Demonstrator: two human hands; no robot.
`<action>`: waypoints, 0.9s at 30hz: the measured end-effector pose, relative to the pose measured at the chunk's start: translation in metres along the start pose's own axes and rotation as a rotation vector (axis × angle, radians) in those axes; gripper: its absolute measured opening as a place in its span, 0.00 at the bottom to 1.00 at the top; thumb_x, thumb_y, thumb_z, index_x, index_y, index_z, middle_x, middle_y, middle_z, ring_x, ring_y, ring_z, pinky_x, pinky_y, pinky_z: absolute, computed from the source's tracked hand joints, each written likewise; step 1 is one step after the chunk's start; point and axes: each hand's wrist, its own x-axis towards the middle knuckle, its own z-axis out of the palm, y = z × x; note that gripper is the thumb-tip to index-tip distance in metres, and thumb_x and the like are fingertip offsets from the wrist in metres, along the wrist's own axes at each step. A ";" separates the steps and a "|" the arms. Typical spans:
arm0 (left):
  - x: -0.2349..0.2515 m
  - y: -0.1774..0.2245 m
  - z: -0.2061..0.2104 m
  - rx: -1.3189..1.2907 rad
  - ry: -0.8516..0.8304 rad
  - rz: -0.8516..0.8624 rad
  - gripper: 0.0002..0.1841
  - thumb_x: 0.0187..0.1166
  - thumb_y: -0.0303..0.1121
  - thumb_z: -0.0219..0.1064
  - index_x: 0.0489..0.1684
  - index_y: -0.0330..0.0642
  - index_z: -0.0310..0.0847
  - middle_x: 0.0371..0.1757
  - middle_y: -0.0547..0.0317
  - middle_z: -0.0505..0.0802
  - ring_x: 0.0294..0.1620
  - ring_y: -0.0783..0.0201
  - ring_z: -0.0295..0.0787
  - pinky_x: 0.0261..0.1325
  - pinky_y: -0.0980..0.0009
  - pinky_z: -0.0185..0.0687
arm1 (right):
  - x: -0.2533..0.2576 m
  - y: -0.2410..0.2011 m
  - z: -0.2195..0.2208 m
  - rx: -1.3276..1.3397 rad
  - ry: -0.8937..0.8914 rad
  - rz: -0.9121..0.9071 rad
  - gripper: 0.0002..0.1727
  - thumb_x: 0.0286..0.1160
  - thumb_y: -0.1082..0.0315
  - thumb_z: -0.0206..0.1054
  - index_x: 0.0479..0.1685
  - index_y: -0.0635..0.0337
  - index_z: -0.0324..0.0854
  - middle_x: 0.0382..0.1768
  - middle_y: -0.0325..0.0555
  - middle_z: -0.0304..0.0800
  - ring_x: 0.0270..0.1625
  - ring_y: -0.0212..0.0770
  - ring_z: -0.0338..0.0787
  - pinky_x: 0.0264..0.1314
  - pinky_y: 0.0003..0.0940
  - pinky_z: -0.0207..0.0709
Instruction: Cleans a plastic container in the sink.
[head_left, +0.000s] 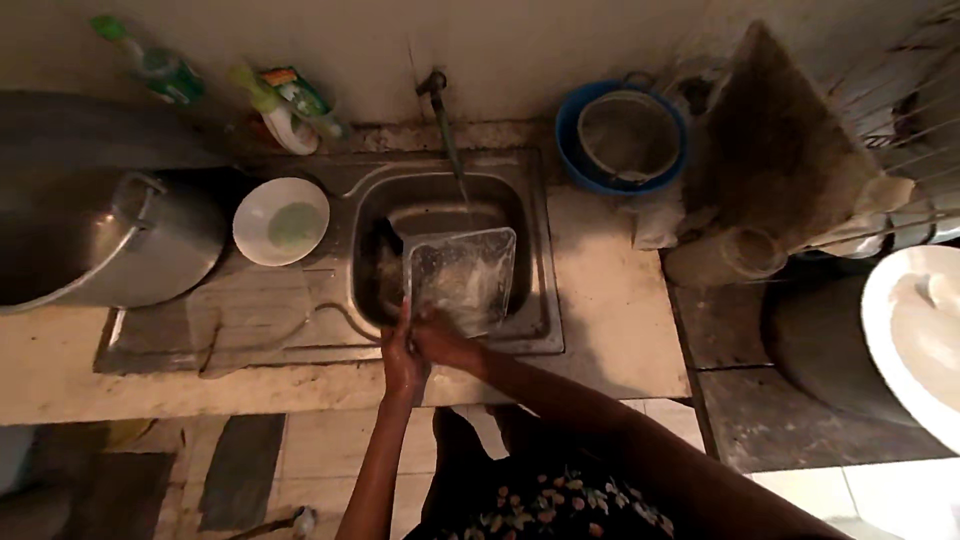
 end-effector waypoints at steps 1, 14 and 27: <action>0.000 -0.002 0.000 -0.027 0.024 -0.007 0.36 0.75 0.25 0.66 0.89 0.46 0.65 0.68 0.33 0.83 0.63 0.48 0.85 0.66 0.56 0.84 | 0.006 -0.004 0.009 0.026 0.009 -0.037 0.24 0.77 0.64 0.68 0.70 0.68 0.80 0.84 0.72 0.63 0.83 0.68 0.70 0.83 0.57 0.69; 0.044 0.170 -0.083 0.342 -0.235 0.236 0.20 0.82 0.27 0.63 0.72 0.53 0.84 0.78 0.32 0.76 0.67 0.41 0.84 0.70 0.47 0.81 | -0.054 -0.015 -0.065 0.031 -0.181 -0.106 0.23 0.82 0.67 0.63 0.71 0.73 0.77 0.74 0.69 0.77 0.74 0.62 0.81 0.79 0.54 0.73; -0.032 -0.001 0.011 0.220 0.086 0.065 0.28 0.72 0.30 0.70 0.72 0.25 0.75 0.73 0.28 0.79 0.55 0.41 0.91 0.55 0.48 0.90 | -0.045 0.001 0.007 -0.094 0.147 -0.015 0.28 0.81 0.62 0.62 0.78 0.66 0.74 0.80 0.68 0.70 0.79 0.63 0.76 0.78 0.53 0.75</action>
